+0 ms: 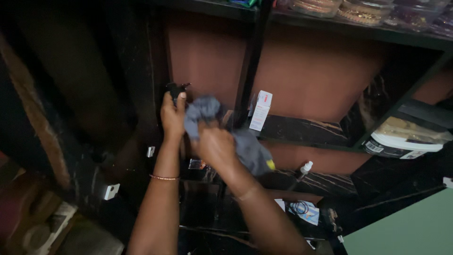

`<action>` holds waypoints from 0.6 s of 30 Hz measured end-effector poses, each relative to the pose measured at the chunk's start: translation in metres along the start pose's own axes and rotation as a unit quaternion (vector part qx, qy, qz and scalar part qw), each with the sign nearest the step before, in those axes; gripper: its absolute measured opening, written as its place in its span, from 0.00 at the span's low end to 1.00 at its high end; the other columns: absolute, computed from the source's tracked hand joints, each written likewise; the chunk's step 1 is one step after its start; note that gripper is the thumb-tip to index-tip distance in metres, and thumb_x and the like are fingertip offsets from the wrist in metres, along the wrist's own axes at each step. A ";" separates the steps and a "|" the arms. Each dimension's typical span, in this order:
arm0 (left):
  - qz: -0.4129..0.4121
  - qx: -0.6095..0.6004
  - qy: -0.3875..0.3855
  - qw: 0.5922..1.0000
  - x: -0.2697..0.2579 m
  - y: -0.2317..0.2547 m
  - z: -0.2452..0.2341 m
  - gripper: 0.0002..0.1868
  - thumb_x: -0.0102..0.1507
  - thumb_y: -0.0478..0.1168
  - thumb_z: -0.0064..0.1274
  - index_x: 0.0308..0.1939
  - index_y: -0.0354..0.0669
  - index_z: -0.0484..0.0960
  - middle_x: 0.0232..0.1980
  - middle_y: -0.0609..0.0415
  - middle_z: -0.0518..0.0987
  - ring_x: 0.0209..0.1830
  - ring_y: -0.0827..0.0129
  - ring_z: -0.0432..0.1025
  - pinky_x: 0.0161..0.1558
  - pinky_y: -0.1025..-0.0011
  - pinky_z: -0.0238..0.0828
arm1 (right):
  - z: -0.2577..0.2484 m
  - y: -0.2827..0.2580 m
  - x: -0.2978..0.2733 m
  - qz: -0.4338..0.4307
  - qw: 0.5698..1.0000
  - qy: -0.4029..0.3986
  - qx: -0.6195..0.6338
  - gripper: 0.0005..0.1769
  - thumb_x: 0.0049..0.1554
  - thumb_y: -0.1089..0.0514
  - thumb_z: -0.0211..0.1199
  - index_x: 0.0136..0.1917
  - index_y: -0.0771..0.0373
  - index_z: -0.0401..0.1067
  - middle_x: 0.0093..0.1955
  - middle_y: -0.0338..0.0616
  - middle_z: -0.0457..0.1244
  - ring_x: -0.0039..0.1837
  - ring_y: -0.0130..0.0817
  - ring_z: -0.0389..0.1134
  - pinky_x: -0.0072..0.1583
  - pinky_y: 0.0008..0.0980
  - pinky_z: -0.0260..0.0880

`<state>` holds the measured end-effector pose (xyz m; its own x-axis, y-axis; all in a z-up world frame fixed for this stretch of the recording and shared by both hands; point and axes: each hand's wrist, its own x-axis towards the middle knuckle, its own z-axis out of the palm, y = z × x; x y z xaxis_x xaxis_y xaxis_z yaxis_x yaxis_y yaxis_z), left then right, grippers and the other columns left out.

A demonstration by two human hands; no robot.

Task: The person wipes the interior surfaces of a dark wooden shelving unit with a gray cloth. They move several items including a white tub, a small box, and a watch to access and clean the shelf surfaces, then place them back.

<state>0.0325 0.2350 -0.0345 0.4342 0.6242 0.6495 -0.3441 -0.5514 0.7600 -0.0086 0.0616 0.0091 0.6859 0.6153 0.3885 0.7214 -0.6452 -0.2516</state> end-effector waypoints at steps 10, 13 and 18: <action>0.135 0.213 -0.029 0.967 -0.009 0.001 0.017 0.13 0.62 0.37 0.60 0.50 0.37 0.81 0.52 0.43 0.80 0.61 0.46 0.68 0.63 0.52 0.62 | -0.080 0.168 -0.110 0.123 0.947 0.029 0.296 0.21 0.49 0.62 0.65 0.57 0.65 0.75 0.49 0.46 0.70 0.50 0.37 0.70 0.53 0.37 0.71; 0.153 0.265 -0.051 0.951 -0.010 0.010 0.023 0.13 0.60 0.35 0.59 0.49 0.41 0.83 0.51 0.45 0.80 0.62 0.48 0.67 0.67 0.45 0.56 | -0.107 0.211 -0.127 0.141 0.932 0.180 0.280 0.22 0.48 0.64 0.64 0.58 0.66 0.75 0.51 0.42 0.71 0.52 0.33 0.70 0.56 0.34 0.70; 0.151 0.373 -0.106 0.909 -0.014 0.028 0.021 0.22 0.53 0.35 0.58 0.52 0.46 0.85 0.58 0.44 0.75 0.66 0.45 0.63 0.70 0.39 0.49 | -0.134 0.240 -0.138 0.217 0.873 0.382 0.210 0.21 0.53 0.63 0.66 0.60 0.68 0.77 0.51 0.52 0.68 0.50 0.41 0.68 0.55 0.39 0.68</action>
<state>0.0343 0.1991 -0.0229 0.5923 0.3040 0.7461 0.1511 -0.9516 0.2677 0.0571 -0.2387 0.0137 0.7546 -0.2318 0.6138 0.4913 -0.4204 -0.7628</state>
